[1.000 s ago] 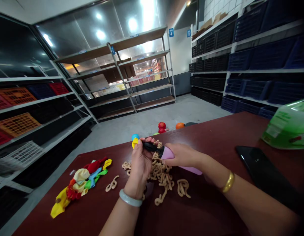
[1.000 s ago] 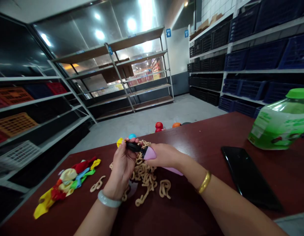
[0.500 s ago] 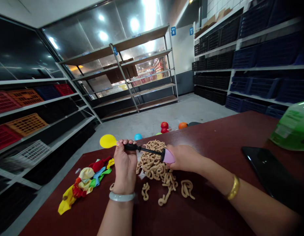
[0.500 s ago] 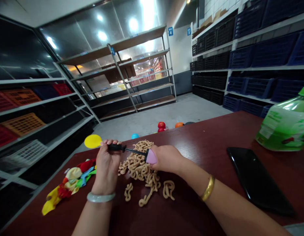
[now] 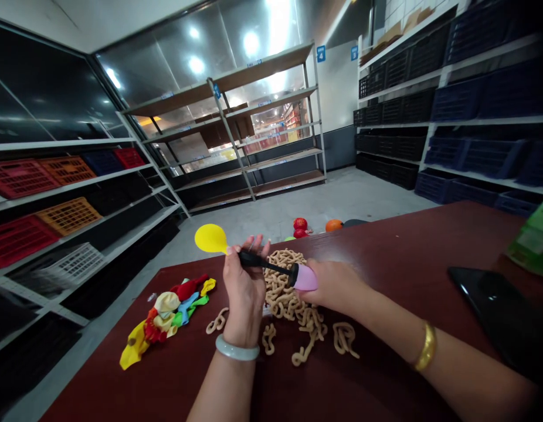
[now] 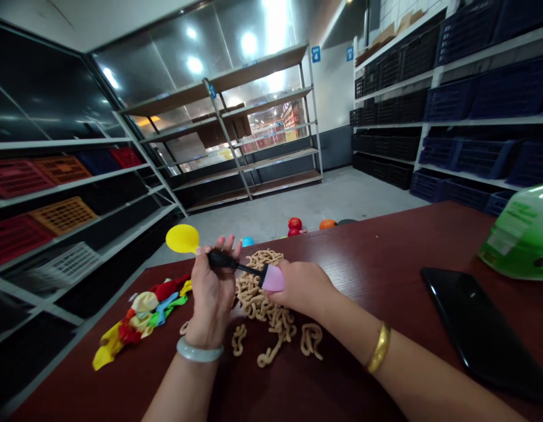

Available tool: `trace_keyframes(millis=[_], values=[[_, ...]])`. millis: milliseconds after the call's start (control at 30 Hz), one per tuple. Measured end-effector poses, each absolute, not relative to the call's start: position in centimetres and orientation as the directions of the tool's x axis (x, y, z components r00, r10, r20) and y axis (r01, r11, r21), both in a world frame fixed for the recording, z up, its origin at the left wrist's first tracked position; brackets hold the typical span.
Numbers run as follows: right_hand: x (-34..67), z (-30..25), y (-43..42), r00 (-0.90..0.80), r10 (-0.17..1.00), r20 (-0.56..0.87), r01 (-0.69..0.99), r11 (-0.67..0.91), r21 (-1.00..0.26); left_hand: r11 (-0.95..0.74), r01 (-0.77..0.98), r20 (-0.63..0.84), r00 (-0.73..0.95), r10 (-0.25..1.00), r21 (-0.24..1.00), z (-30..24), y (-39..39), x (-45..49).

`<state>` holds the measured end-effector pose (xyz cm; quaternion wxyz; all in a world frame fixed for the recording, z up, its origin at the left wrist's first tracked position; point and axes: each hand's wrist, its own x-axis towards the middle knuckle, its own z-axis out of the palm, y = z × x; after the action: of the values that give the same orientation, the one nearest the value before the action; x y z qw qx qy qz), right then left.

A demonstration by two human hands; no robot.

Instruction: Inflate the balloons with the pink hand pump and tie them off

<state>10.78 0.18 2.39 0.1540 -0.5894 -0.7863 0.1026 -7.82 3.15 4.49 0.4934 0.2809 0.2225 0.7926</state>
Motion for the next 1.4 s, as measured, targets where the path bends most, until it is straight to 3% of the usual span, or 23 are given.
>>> trace_keyframes(millis=[133,433,767,1167,1400], values=[[10.9,2.8,0.0,-0.241,0.963,0.123,0.891,0.269,-0.366,-0.369,-0.659,0.259,-0.262,0.929,0.655,4.0,2.5,-5.7],[10.4,3.2,-0.6,-0.260,0.956,0.133,0.846,0.292,-0.447,-0.424,-0.597,0.268,-0.335,0.903,0.681,4.1,1.8,-3.9],[11.7,2.2,0.2,-0.352,0.933,0.074,0.861,0.354,-0.366,-0.590,-0.515,0.196,-0.627,0.754,0.622,5.1,4.9,-13.1],[11.4,2.7,-0.3,-0.305,0.946,0.108,0.873,0.323,-0.365,-0.417,-0.602,0.147,-0.447,0.883,0.681,1.7,2.2,-2.6],[10.7,2.9,-0.5,-0.249,0.958,0.143,0.903,0.283,-0.323,-0.438,-0.590,0.204,-0.421,0.884,0.679,2.6,1.8,-2.9]])
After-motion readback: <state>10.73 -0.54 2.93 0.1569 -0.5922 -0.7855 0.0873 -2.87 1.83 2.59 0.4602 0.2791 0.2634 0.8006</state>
